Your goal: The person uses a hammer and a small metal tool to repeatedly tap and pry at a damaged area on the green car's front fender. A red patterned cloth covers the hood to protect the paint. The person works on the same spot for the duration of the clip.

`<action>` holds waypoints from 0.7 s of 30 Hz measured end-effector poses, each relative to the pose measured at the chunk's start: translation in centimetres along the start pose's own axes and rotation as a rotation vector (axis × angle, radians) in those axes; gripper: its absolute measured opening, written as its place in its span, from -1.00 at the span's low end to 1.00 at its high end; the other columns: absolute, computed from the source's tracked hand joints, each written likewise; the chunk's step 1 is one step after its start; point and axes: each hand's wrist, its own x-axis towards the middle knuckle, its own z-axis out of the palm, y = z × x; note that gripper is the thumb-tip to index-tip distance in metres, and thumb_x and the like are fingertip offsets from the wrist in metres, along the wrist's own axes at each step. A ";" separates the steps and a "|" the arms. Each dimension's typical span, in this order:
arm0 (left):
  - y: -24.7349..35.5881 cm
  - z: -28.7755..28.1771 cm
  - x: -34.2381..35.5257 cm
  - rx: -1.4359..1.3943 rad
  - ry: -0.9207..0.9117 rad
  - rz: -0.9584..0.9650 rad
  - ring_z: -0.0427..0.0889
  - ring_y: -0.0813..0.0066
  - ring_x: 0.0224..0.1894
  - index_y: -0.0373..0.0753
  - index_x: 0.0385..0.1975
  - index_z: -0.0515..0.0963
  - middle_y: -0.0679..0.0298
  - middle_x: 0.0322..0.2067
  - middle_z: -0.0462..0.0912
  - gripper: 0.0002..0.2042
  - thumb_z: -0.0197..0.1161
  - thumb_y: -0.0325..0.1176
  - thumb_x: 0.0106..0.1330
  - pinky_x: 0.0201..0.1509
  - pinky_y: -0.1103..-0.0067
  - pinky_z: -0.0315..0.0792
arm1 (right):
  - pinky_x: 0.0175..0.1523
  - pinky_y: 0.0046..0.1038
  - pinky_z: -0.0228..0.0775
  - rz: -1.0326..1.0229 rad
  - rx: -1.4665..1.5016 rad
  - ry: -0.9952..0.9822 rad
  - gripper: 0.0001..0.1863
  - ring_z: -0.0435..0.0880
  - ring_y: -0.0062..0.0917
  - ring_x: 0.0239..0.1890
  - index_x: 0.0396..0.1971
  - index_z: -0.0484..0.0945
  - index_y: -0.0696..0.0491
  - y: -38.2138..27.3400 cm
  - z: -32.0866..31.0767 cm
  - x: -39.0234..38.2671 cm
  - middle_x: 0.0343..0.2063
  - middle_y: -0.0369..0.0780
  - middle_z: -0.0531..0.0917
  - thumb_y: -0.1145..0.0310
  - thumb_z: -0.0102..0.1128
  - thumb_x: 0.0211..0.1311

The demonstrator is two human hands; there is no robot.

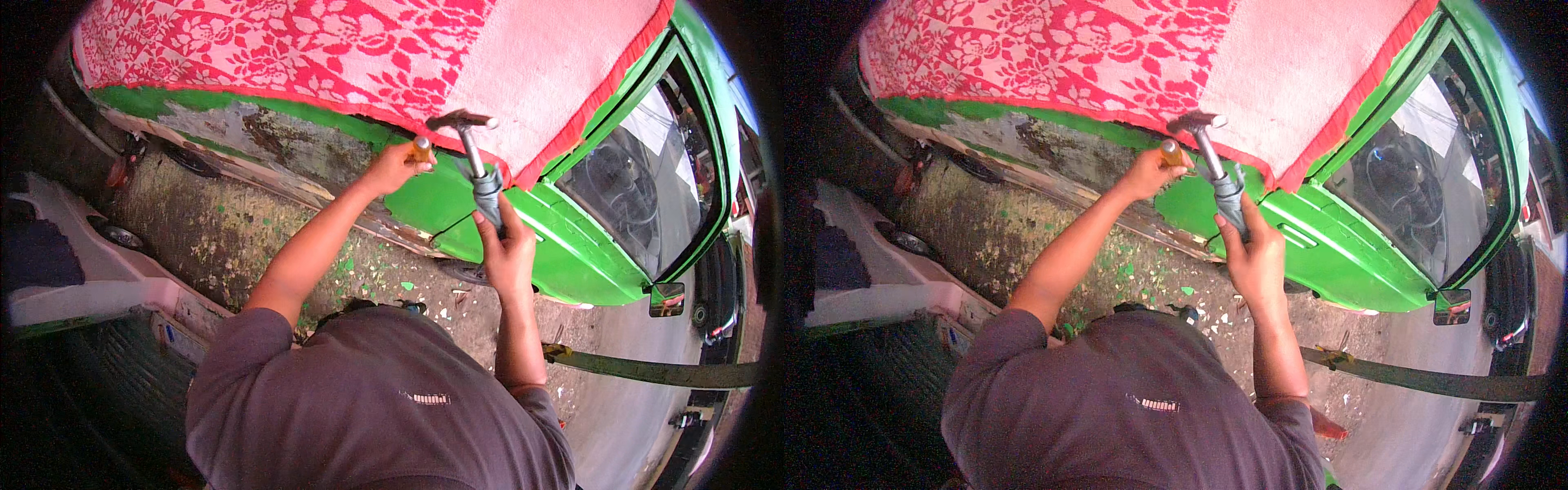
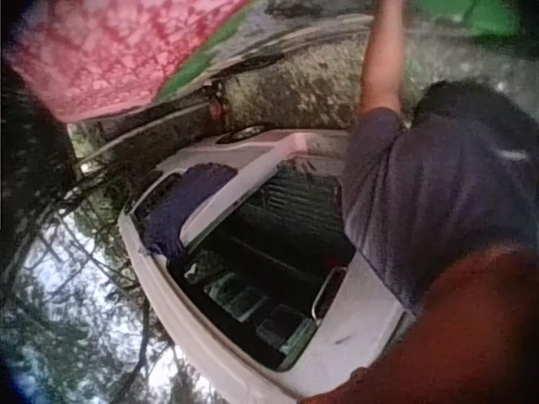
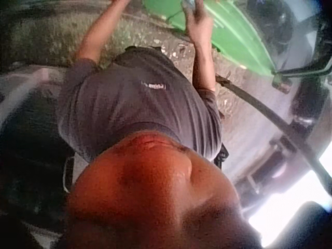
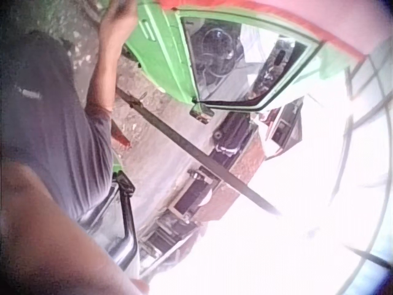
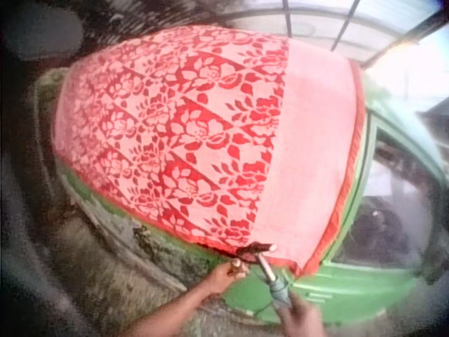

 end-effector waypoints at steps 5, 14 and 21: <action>1.9 0.2 0.2 0.086 -0.050 -0.103 0.64 0.60 -0.14 -0.30 -0.14 0.58 0.28 -0.24 0.70 -0.82 0.29 -0.41 0.32 -0.01 0.54 0.50 | -0.25 -0.30 0.51 0.025 -0.106 -0.124 -0.54 0.74 -0.22 -0.35 0.06 0.52 0.27 -0.6 -1.2 0.8 -0.38 0.08 0.69 0.36 0.33 0.21; 1.3 0.4 0.6 0.070 -0.013 -0.078 0.63 0.61 -0.17 -0.30 -0.12 0.56 0.31 -0.27 0.68 -0.83 0.27 -0.44 0.33 -0.03 0.54 0.50 | -0.21 -0.28 0.51 -0.040 -0.030 -0.075 -0.51 0.74 -0.13 -0.31 0.08 0.52 0.25 1.0 -2.3 0.2 -0.33 0.12 0.67 0.35 0.35 0.19; 0.6 0.5 0.3 0.125 0.005 -0.069 0.64 0.59 -0.17 -0.29 -0.12 0.55 0.33 -0.26 0.67 -0.83 0.26 -0.45 0.34 -0.03 0.53 0.50 | -0.19 -0.38 0.50 -0.024 0.017 -0.005 -0.54 0.70 -0.36 -0.30 0.04 0.54 0.28 2.3 -2.3 0.3 -0.35 0.03 0.69 0.35 0.35 0.20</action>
